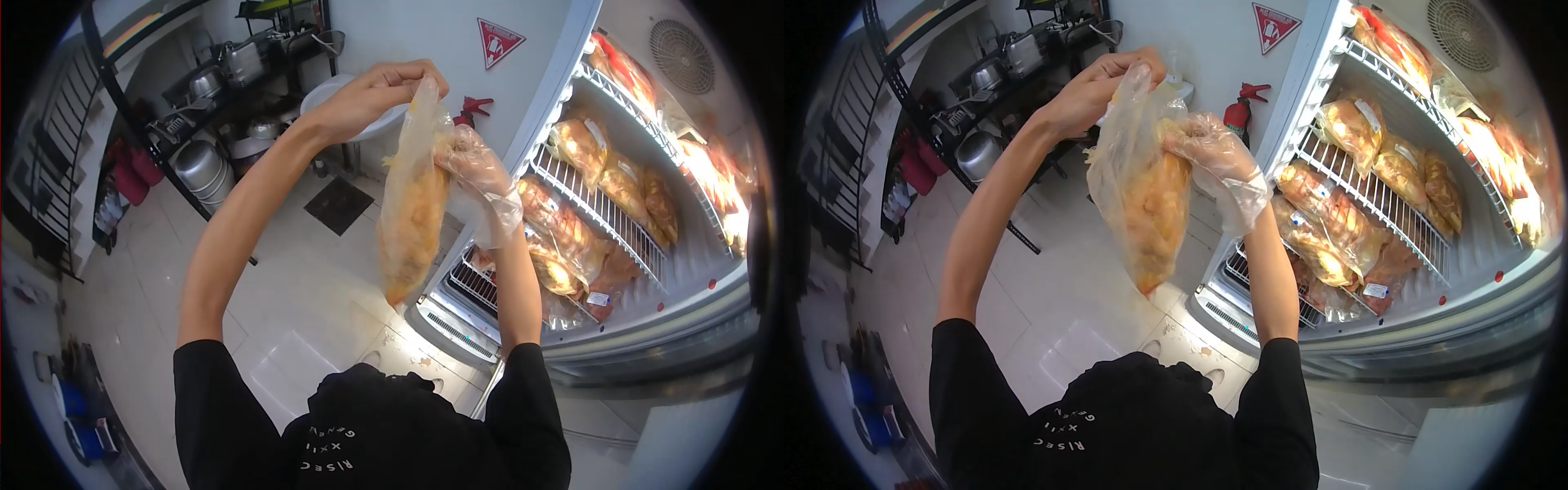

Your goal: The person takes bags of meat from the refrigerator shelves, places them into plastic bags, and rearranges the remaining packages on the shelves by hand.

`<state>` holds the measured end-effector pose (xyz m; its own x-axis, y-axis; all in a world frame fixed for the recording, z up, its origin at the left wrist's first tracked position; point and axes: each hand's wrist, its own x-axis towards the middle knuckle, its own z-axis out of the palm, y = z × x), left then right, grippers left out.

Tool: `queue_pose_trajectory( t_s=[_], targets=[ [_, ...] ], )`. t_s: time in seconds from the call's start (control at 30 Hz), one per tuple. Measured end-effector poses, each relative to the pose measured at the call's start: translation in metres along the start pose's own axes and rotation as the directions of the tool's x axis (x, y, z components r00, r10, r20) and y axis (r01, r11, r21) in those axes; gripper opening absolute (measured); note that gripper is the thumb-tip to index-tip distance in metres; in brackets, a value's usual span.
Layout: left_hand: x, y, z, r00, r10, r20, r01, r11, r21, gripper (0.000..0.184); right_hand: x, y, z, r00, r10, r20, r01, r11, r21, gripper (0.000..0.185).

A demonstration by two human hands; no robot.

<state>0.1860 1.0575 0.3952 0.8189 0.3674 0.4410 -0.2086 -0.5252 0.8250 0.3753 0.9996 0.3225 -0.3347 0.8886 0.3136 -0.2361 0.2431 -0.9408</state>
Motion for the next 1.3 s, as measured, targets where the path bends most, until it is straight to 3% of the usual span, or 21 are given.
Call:
queue_pose_trajectory(
  t_s=[0.07,0.2,0.3,0.4,0.5,0.57,0.63,0.67,0.7,0.77,0.87,0.97,1.07,1.17,1.3],
  targets=[
    [0.000,-0.008,-0.002,0.997,-0.035,-0.069,0.037,0.999,0.019,0.028,0.004,0.009,0.001,0.993,-0.091,-0.073,0.075,0.977,-0.197,0.019],
    [-0.014,-0.030,-0.014,0.973,-0.141,-0.184,0.138,0.990,-0.031,0.033,0.009,0.015,0.013,0.962,-0.098,-0.257,-0.012,0.918,-0.396,0.020],
    [-0.035,-0.047,-0.013,0.907,-0.069,-0.417,0.113,0.990,0.083,0.037,0.014,0.019,0.025,0.945,-0.135,-0.297,-0.042,0.852,-0.521,0.020],
    [-0.062,-0.063,-0.004,0.684,-0.252,-0.685,-0.054,0.918,-0.392,0.042,0.027,0.038,0.029,0.908,-0.219,-0.357,-0.022,0.826,-0.563,0.021],
    [-0.111,-0.117,-0.009,0.606,-0.315,-0.730,-0.046,0.903,-0.427,0.047,0.040,0.055,0.028,0.854,-0.294,-0.430,0.025,0.847,-0.531,0.022],
    [-0.122,-0.130,0.002,0.651,-0.144,-0.746,0.102,0.990,-0.102,0.043,0.054,0.070,0.016,0.824,-0.340,-0.452,0.096,0.872,-0.481,0.021],
    [-0.124,-0.135,0.012,0.662,-0.040,-0.749,0.235,0.959,0.156,0.038,0.057,0.061,0.022,0.814,-0.343,-0.468,-0.042,0.769,-0.638,0.021],
    [-0.118,-0.134,0.010,0.647,-0.013,-0.762,0.302,0.922,0.240,0.036,0.057,0.059,0.022,0.809,-0.343,-0.478,-0.117,0.702,-0.702,0.021],
    [-0.114,-0.132,0.009,0.637,0.007,-0.771,0.370,0.874,0.314,0.034,0.060,0.066,0.016,0.797,-0.442,-0.411,-0.077,0.600,-0.796,0.021],
    [-0.106,-0.123,0.015,0.573,0.080,-0.816,0.295,0.908,0.297,0.031,0.059,0.089,0.002,0.773,-0.587,-0.240,-0.013,0.364,-0.931,0.025],
    [-0.106,-0.142,0.002,0.543,0.065,-0.837,0.309,0.911,0.272,0.031,0.046,0.071,0.033,0.780,-0.336,-0.529,-0.013,0.836,-0.549,0.026],
    [-0.095,-0.103,0.013,0.512,0.025,-0.859,0.553,0.755,0.352,0.031,0.040,0.065,0.032,0.726,-0.536,-0.432,0.134,0.725,-0.676,0.024],
    [-0.086,-0.090,0.012,0.587,0.044,-0.808,0.528,0.736,0.424,0.031,0.026,0.063,0.031,0.747,-0.475,-0.465,0.125,0.787,-0.604,0.028],
    [-0.078,-0.083,0.008,0.677,0.038,-0.735,0.486,0.727,0.485,0.032,0.011,0.057,0.027,0.754,-0.435,-0.492,0.011,0.758,-0.653,0.030],
    [-0.064,-0.074,0.014,0.731,0.002,-0.683,0.456,0.742,0.490,0.033,-0.008,0.057,0.025,0.687,-0.459,-0.564,-0.091,0.715,-0.693,0.027]
  ],
)
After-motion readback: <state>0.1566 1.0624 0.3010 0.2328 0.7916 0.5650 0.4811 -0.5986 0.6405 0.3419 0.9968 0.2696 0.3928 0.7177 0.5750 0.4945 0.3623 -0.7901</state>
